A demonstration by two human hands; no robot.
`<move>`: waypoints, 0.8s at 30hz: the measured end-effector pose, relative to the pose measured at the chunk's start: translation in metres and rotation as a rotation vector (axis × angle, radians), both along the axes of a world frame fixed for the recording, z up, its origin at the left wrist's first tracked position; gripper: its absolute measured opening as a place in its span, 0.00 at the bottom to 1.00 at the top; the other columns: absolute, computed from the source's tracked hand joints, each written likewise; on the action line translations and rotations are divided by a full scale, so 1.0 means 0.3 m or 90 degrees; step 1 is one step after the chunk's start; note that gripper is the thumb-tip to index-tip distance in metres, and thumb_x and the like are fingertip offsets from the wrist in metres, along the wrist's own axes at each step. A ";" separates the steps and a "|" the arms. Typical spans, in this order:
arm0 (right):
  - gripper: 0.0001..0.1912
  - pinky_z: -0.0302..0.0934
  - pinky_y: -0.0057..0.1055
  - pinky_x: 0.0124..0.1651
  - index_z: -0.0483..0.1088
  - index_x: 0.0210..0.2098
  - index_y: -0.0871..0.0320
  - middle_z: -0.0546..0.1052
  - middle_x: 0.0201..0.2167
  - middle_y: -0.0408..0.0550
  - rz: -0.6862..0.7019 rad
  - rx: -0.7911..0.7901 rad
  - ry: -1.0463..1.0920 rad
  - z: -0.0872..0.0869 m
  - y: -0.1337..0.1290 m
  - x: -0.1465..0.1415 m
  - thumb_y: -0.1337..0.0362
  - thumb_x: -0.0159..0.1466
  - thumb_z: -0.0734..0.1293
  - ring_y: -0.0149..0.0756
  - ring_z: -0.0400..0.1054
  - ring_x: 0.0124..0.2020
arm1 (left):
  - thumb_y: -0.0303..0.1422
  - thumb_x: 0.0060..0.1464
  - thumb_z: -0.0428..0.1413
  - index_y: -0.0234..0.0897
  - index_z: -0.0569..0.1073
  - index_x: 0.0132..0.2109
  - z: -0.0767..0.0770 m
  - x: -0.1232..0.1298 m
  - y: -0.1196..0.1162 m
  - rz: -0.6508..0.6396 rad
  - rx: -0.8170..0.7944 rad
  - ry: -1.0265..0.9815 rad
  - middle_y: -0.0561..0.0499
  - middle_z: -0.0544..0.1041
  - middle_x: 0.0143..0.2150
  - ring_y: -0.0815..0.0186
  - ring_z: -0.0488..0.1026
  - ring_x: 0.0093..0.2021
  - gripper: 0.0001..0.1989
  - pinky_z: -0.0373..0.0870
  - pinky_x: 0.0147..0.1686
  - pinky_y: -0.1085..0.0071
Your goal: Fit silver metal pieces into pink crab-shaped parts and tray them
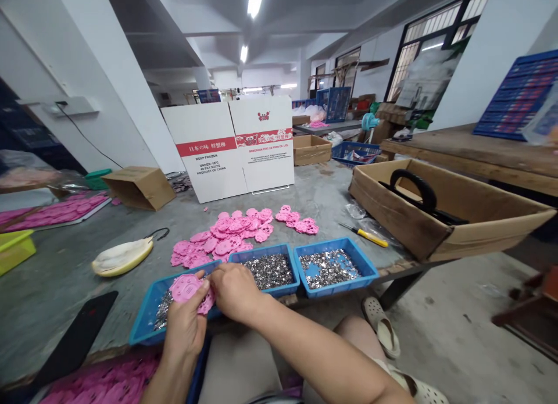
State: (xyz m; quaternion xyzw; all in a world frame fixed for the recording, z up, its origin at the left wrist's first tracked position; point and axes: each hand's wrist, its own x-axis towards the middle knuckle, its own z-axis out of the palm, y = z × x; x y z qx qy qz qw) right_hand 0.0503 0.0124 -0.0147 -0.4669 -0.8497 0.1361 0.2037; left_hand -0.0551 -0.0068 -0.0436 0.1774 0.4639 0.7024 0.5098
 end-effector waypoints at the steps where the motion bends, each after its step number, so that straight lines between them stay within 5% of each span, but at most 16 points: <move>1: 0.13 0.64 0.30 0.46 0.77 0.42 0.60 0.81 0.43 0.54 -0.010 -0.020 0.040 -0.005 -0.001 0.000 0.71 0.65 0.62 0.39 0.74 0.44 | 0.24 0.36 0.67 0.35 0.76 0.38 0.001 0.005 0.002 0.001 0.000 -0.004 0.52 0.80 0.34 0.70 0.77 0.36 0.17 0.72 0.39 0.76; 8: 0.11 0.64 0.29 0.49 0.78 0.39 0.59 0.81 0.42 0.51 -0.088 -0.152 0.250 -0.011 0.016 -0.003 0.73 0.62 0.64 0.36 0.74 0.44 | 0.24 0.32 0.67 0.35 0.74 0.37 -0.020 0.010 0.017 -0.015 0.019 0.025 0.51 0.79 0.35 0.67 0.77 0.36 0.19 0.73 0.36 0.74; 16: 0.09 0.64 0.28 0.35 0.68 0.23 0.58 0.73 0.21 0.40 -0.094 -0.280 0.425 -0.004 0.038 0.017 0.75 0.56 0.67 0.32 0.70 0.27 | 0.29 0.34 0.70 0.35 0.71 0.50 -0.034 -0.029 0.001 -0.114 0.033 0.148 0.51 0.78 0.37 0.69 0.75 0.28 0.32 0.73 0.28 0.74; 19: 0.09 0.63 0.27 0.26 0.64 0.24 0.57 0.68 0.15 0.36 -0.057 -0.360 0.490 -0.010 0.043 0.015 0.69 0.59 0.66 0.30 0.66 0.18 | 0.32 0.33 0.70 0.34 0.70 0.52 -0.008 -0.016 -0.010 -0.132 0.038 0.111 0.54 0.77 0.31 0.69 0.73 0.24 0.35 0.71 0.24 0.74; 24: 0.17 0.64 0.28 0.27 0.64 0.23 0.57 0.69 0.16 0.36 0.002 -0.439 0.630 -0.004 0.029 0.026 0.53 0.55 0.72 0.28 0.65 0.18 | 0.30 0.30 0.70 0.32 0.71 0.49 0.069 0.011 -0.030 -0.149 0.057 0.034 0.54 0.76 0.28 0.70 0.72 0.22 0.34 0.69 0.21 0.76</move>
